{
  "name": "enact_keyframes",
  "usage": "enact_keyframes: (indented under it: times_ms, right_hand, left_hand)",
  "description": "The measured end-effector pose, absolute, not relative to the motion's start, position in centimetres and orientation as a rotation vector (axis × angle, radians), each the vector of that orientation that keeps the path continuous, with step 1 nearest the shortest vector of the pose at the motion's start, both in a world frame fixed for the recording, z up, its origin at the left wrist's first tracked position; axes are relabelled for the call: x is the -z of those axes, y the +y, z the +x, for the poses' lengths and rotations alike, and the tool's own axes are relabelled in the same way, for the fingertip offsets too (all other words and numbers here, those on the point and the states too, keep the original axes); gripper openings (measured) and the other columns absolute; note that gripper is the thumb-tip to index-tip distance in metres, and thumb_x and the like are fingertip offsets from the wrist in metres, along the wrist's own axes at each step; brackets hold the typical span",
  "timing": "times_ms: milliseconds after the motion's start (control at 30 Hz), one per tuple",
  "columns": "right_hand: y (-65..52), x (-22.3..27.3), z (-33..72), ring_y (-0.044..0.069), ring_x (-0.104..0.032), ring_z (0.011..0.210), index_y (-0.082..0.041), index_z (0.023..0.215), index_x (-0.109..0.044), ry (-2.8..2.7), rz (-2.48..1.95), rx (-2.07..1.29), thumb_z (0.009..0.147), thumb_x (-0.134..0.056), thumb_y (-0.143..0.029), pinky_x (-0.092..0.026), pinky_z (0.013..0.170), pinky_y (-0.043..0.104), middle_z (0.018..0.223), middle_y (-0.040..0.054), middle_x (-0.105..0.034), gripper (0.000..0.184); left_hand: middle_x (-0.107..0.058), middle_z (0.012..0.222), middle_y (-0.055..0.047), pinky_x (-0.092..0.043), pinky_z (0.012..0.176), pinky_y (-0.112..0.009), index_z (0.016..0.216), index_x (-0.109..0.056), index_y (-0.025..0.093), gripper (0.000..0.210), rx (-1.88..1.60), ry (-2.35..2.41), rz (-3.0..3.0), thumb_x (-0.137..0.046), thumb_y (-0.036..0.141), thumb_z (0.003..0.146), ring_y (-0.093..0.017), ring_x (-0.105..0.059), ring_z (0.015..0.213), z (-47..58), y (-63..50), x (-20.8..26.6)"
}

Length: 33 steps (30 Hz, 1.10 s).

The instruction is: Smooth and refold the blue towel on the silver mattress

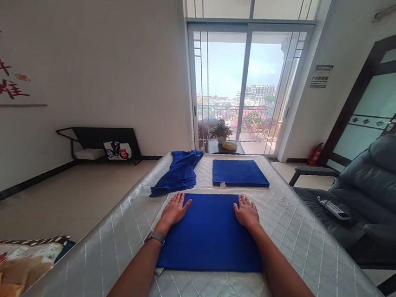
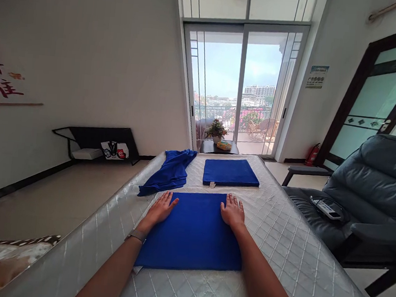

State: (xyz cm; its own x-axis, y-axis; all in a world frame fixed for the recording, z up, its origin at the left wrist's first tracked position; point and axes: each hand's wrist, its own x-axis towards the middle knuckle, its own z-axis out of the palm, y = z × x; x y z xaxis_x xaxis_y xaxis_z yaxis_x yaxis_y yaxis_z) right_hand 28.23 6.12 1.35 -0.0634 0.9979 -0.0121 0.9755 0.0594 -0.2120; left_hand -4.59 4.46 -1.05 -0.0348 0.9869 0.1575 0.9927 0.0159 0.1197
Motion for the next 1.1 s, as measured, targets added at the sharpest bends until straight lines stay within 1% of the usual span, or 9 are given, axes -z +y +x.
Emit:
enact_keyframes:
  times_ms: [233, 400, 567, 667, 733, 800, 933, 1033, 1100]
  right_hand:
    - [6.3, -1.1, 28.2, 0.019, -0.012, 0.153, -0.012, 0.160, -0.017, -2.216, -2.081, -0.181, 0.100, -0.019, -0.044, -0.007, 0.123, 0.040, 0.167, 0.0037, -0.015, 0.068]
    - [6.1, -1.4, 28.4, 0.019, -0.018, 0.151, -0.011, 0.158, -0.026, -2.191, -2.037, -0.141, 0.100, -0.021, -0.042, -0.011, 0.122, 0.038, 0.165, 0.0052, -0.023, 0.066]
    - [5.6, -2.0, 28.4, 0.020, -0.023, 0.150, -0.011, 0.156, -0.032, -2.180, -1.996, -0.102, 0.100, -0.023, -0.037, -0.013, 0.122, 0.036, 0.163, 0.0059, -0.029, 0.062]
    - [5.2, -2.5, 28.3, 0.020, -0.022, 0.150, -0.012, 0.156, -0.033, -2.202, -1.955, -0.076, 0.101, -0.024, -0.036, -0.013, 0.122, 0.037, 0.163, 0.0061, -0.029, 0.061]
    - [4.8, -2.7, 28.2, 0.021, -0.021, 0.151, -0.011, 0.156, -0.032, -2.219, -1.939, -0.080, 0.101, -0.024, -0.036, -0.013, 0.122, 0.038, 0.163, 0.0066, -0.027, 0.061]
    - [4.6, -2.9, 28.1, 0.022, -0.018, 0.152, -0.010, 0.157, -0.029, -2.248, -1.931, -0.104, 0.102, -0.024, -0.038, -0.013, 0.122, 0.039, 0.164, 0.0069, -0.024, 0.062]
    - [4.3, -2.6, 28.2, 0.022, -0.013, 0.153, -0.011, 0.159, -0.022, -2.284, -1.954, -0.194, 0.102, -0.023, -0.042, -0.010, 0.123, 0.040, 0.166, 0.0062, -0.017, 0.065]
    - [4.4, -2.2, 28.4, 0.022, -0.014, 0.153, -0.010, 0.159, -0.022, -2.277, -1.987, -0.256, 0.103, -0.022, -0.044, -0.009, 0.123, 0.039, 0.166, 0.0065, -0.017, 0.066]
    - [4.5, -2.0, 28.5, 0.022, -0.015, 0.152, -0.010, 0.159, -0.021, -2.270, -1.991, -0.274, 0.103, -0.021, -0.045, -0.008, 0.123, 0.039, 0.166, 0.0067, -0.017, 0.066]
  left_hand:
    - [-0.029, 0.159, -0.022, -0.024, 0.121, -0.046, 0.152, -0.034, 0.004, 0.082, 0.376, -2.201, -2.200, -0.016, 0.064, 0.100, -0.029, -0.027, 0.149, -4.6, 4.7, 1.3]
    - [-0.026, 0.160, -0.023, -0.022, 0.122, -0.044, 0.153, -0.031, 0.000, 0.085, 0.362, -2.300, -2.160, -0.016, 0.065, 0.099, -0.030, -0.026, 0.150, -4.8, 4.9, 1.0]
    - [-0.031, 0.159, -0.022, -0.025, 0.120, -0.047, 0.153, -0.034, 0.003, 0.082, 0.368, -2.324, -2.112, -0.016, 0.064, 0.099, -0.030, -0.029, 0.149, -5.5, 4.9, 1.0]
    - [-0.036, 0.157, -0.023, -0.026, 0.120, -0.046, 0.150, -0.037, 0.002, 0.083, 0.357, -2.328, -2.075, -0.016, 0.064, 0.099, -0.030, -0.032, 0.147, -5.7, 4.7, 0.7]
    - [-0.038, 0.156, -0.023, -0.027, 0.120, -0.045, 0.149, -0.040, 0.001, 0.081, 0.374, -2.300, -2.039, -0.018, 0.062, 0.100, -0.031, -0.035, 0.146, -5.6, 4.5, 0.1]
    - [-0.042, 0.154, -0.022, -0.029, 0.119, -0.045, 0.147, -0.044, 0.003, 0.076, 0.415, -2.233, -2.020, -0.021, 0.059, 0.101, -0.031, -0.038, 0.144, -5.1, 4.0, -0.7]
    - [-0.053, 0.148, -0.014, -0.035, 0.116, -0.041, 0.142, -0.052, 0.011, 0.057, 0.516, -2.021, -2.124, -0.030, 0.046, 0.102, -0.027, -0.046, 0.139, -2.1, 2.0, -2.7]
    - [-0.062, 0.138, -0.010, -0.042, 0.110, -0.038, 0.135, -0.060, 0.018, 0.046, 0.580, -1.845, -2.319, -0.036, 0.037, 0.101, -0.024, -0.057, 0.127, 1.9, -0.1, -3.8]
    - [-0.066, 0.131, -0.008, -0.045, 0.107, -0.038, 0.130, -0.063, 0.022, 0.042, 0.628, -1.715, -2.468, -0.037, 0.036, 0.101, -0.023, -0.061, 0.121, 5.1, -1.3, -4.1]
